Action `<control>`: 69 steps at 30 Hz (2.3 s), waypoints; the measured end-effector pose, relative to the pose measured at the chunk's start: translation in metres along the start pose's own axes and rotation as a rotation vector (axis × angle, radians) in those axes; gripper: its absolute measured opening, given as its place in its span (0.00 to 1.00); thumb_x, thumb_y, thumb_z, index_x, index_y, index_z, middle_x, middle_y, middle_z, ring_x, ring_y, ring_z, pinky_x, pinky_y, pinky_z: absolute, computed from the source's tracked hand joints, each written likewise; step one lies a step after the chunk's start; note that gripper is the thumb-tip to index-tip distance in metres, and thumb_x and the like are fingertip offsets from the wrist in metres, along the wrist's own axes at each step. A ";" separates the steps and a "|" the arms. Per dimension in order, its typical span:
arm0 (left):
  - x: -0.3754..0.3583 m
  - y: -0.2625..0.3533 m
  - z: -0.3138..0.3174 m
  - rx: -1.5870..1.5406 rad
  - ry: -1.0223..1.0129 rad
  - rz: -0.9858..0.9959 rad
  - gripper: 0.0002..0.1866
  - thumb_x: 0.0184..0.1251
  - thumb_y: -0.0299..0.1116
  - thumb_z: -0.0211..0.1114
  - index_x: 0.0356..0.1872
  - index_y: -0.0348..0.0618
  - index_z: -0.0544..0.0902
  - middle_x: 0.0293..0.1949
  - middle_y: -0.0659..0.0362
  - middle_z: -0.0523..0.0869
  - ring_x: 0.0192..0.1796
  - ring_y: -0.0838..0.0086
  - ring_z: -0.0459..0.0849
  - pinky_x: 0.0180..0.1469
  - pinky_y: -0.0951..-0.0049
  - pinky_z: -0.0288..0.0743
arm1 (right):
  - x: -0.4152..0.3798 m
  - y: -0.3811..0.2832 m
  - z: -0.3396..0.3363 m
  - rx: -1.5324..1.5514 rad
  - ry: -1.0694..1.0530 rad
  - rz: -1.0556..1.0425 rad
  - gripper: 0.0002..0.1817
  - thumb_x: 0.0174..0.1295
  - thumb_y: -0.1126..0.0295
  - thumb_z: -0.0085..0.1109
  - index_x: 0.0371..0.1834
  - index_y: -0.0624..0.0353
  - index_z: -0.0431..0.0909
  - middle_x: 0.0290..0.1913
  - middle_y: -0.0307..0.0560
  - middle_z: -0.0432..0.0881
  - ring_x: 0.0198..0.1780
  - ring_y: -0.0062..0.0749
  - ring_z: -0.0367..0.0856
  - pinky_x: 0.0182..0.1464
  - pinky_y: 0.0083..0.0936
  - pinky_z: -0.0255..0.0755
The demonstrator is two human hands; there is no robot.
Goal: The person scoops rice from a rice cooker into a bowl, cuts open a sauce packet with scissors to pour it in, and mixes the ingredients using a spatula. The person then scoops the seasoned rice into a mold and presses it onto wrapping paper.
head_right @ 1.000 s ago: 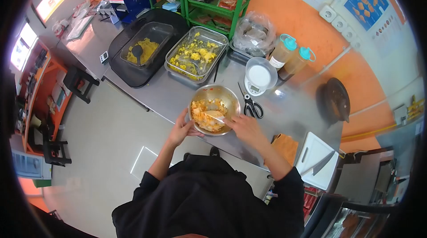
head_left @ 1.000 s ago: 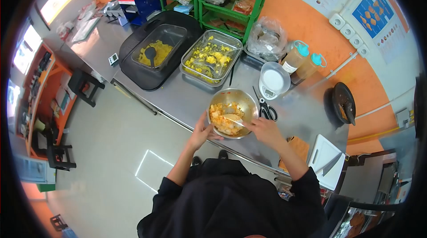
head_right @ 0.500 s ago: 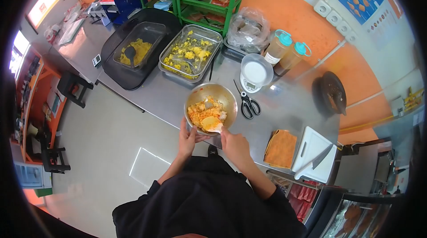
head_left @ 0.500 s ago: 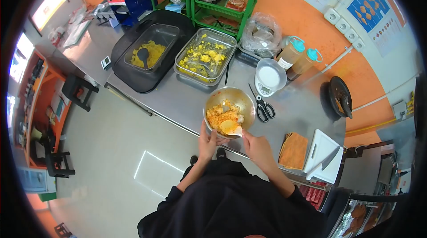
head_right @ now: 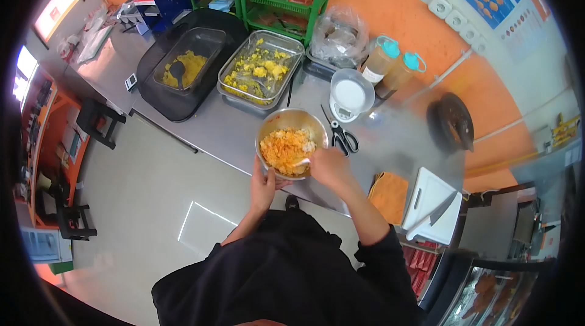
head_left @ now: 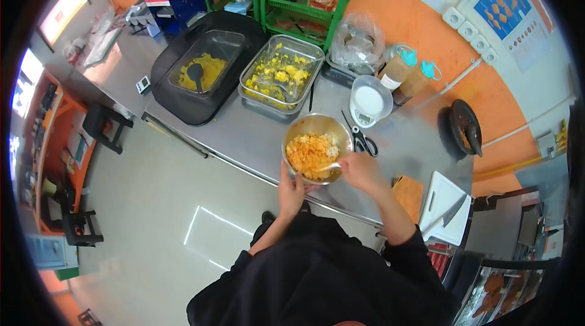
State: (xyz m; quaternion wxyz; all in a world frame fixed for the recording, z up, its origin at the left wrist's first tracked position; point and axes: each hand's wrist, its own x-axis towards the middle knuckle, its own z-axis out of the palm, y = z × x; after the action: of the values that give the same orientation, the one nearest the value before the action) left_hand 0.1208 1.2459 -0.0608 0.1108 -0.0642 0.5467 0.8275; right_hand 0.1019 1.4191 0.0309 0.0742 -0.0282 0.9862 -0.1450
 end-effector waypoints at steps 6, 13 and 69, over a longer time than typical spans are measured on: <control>0.005 -0.003 -0.005 0.055 -0.029 -0.066 0.32 0.74 0.23 0.40 0.72 0.46 0.33 0.41 0.39 0.81 0.34 0.57 0.87 0.38 0.67 0.87 | -0.002 -0.007 0.000 -0.081 -0.052 0.081 0.13 0.60 0.61 0.54 0.28 0.56 0.83 0.28 0.55 0.82 0.32 0.55 0.81 0.37 0.46 0.75; 0.006 -0.003 -0.005 -0.013 -0.024 -0.068 0.33 0.74 0.22 0.40 0.72 0.45 0.34 0.43 0.39 0.80 0.36 0.55 0.87 0.38 0.65 0.87 | 0.001 -0.004 0.000 -0.075 0.039 0.081 0.12 0.60 0.60 0.55 0.30 0.53 0.84 0.30 0.52 0.83 0.33 0.53 0.81 0.37 0.46 0.75; 0.023 0.025 -0.022 0.578 0.135 0.124 0.21 0.69 0.27 0.54 0.61 0.28 0.69 0.17 0.56 0.82 0.19 0.76 0.84 0.23 0.77 0.79 | -0.036 -0.009 -0.001 0.210 0.097 0.042 0.12 0.64 0.65 0.52 0.45 0.52 0.84 0.29 0.59 0.81 0.30 0.57 0.81 0.36 0.44 0.76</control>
State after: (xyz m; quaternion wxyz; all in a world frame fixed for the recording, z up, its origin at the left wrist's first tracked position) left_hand 0.0917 1.2191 -0.0524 0.0375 -0.0513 0.7685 0.6367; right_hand 0.1378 1.4139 0.0398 0.0321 0.0072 0.9684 -0.2472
